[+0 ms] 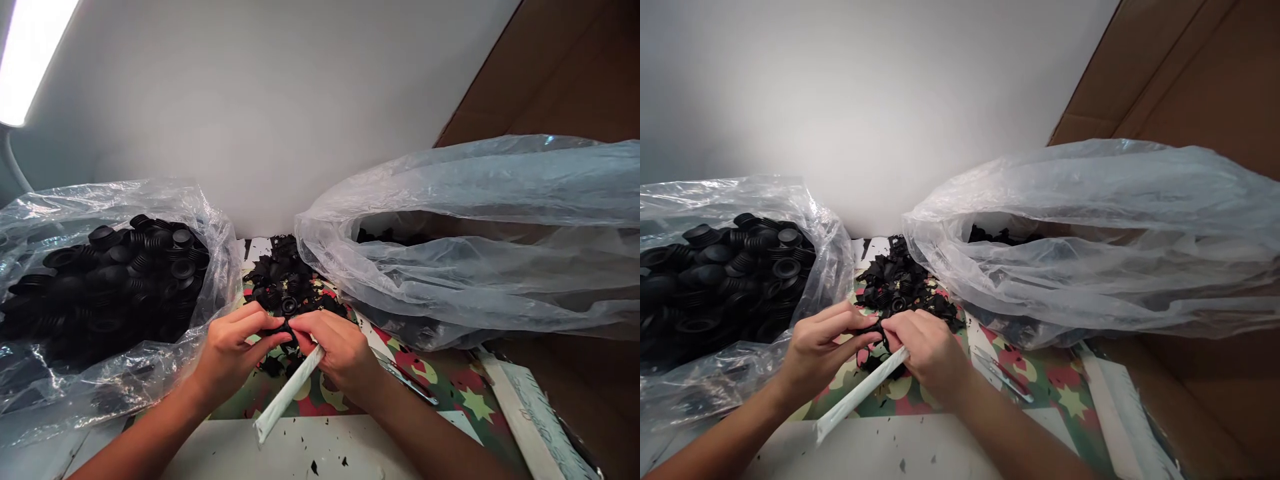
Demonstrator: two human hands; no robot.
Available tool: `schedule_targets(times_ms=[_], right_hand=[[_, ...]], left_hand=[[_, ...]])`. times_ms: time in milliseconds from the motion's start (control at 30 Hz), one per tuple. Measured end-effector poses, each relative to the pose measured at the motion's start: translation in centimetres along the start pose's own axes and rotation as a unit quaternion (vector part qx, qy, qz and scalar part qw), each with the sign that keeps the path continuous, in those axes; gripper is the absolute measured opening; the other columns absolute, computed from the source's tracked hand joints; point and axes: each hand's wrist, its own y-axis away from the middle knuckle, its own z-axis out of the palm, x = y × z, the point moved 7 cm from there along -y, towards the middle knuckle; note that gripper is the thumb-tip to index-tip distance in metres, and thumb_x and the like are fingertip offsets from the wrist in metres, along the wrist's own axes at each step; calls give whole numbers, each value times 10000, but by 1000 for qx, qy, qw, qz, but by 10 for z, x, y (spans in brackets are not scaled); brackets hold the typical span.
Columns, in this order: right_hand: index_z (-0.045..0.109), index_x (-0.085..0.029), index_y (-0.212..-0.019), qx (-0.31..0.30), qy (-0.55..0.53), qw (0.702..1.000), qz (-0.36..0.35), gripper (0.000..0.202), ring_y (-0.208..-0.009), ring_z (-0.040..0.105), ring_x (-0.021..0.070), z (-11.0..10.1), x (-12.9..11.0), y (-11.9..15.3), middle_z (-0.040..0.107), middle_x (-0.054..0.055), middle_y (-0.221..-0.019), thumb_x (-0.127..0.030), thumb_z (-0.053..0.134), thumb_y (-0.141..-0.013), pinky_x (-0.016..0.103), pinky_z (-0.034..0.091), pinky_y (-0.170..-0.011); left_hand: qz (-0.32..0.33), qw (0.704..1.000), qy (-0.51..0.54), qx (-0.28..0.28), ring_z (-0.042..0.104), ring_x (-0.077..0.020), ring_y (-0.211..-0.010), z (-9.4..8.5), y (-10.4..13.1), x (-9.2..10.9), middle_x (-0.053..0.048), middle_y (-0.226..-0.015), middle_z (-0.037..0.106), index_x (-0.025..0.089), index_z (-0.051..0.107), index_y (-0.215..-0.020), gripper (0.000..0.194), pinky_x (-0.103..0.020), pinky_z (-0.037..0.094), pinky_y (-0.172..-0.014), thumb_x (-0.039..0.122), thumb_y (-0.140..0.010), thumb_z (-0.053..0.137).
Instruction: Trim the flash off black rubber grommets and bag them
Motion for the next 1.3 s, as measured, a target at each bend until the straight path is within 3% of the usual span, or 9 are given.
schedule_targets(times_ms=[100, 267, 400, 500, 600, 700, 800, 967, 1300], right_hand=[[649, -182, -871, -1, 28, 1000, 4, 237, -620, 620, 156, 4, -2, 1, 681, 32, -704, -75, 462, -969, 270, 488, -612], [622, -208, -764, 11, -70, 963, 262, 100, -498, 507, 105, 10, 42, 11, 599, -41, -609, -182, 575, -848, 210, 379, -483], [583, -211, -707, 21, -98, 916, 389, 104, -449, 404, 99, 4, 80, 21, 482, -70, -521, -270, 566, -790, 215, 314, -458], [603, -206, -748, -10, -142, 911, 386, 95, -477, 410, 104, 8, 85, 18, 490, -55, -595, -283, 559, -780, 219, 327, -470], [626, -202, -756, -1, -152, 920, 362, 81, -581, 515, 127, 9, 77, 15, 581, 0, -765, -234, 552, -754, 234, 397, -531], [637, -209, -832, 15, -188, 907, 378, 139, -574, 540, 145, 11, 72, 18, 576, -22, -655, -288, 524, -846, 250, 425, -567], [614, -219, -854, 26, -213, 893, 396, 261, -520, 505, 142, 14, 72, 24, 511, -59, -531, -415, 472, -951, 259, 424, -582], [576, -228, -839, 49, -210, 892, 398, 199, -597, 547, 140, 12, 69, 26, 626, -15, -711, -404, 536, -924, 246, 416, -555], [640, -207, -871, 28, -214, 905, 366, 366, -528, 508, 132, 14, 59, 23, 597, -24, -585, -453, 410, -1015, 257, 391, -552]], left_hand=[[16, 1000, -15, -6, 608, -118, -555, 3, 1, 2, 0, -661, 652, 168, 731, -824, 74, -203, 510, -532, 213, -883, 740], [5, 1000, 17, 2, 629, -125, -565, 2, -1, 4, -13, -678, 687, 185, 760, -850, 31, -195, 499, -510, 173, -867, 738], [-112, 986, 116, 36, 671, -154, -625, -5, -2, -10, -21, -694, 725, 205, 788, -791, 56, -219, 545, -577, 194, -765, 836], [-255, 937, 236, 28, 690, -164, -665, 3, 3, -31, -28, -749, 748, 214, 812, -840, 151, -226, 568, -600, 257, -713, 883], [-357, 857, 372, 18, 710, -166, -742, 19, 10, -43, -39, -826, 755, 208, 824, -897, 261, -231, 593, -673, 361, -700, 900], [-406, 769, 493, 21, 716, -158, -758, 31, 14, -44, -42, -865, 757, 194, 822, -917, 320, -241, 605, -717, 407, -693, 904], [-434, 716, 548, 13, 713, -132, -715, 39, 18, -43, -34, -845, 759, 179, 820, -936, 323, -211, 596, -692, 383, -701, 906], [-446, 699, 558, 20, 719, -124, -717, 41, 22, -44, -35, -845, 772, 177, 821, -948, 335, -203, 597, -717, 373, -693, 915], [-452, 705, 546, 24, 661, -136, -677, 39, 22, -47, -39, -809, 729, 208, 822, -949, 318, -261, 565, -667, 405, -711, 896]])
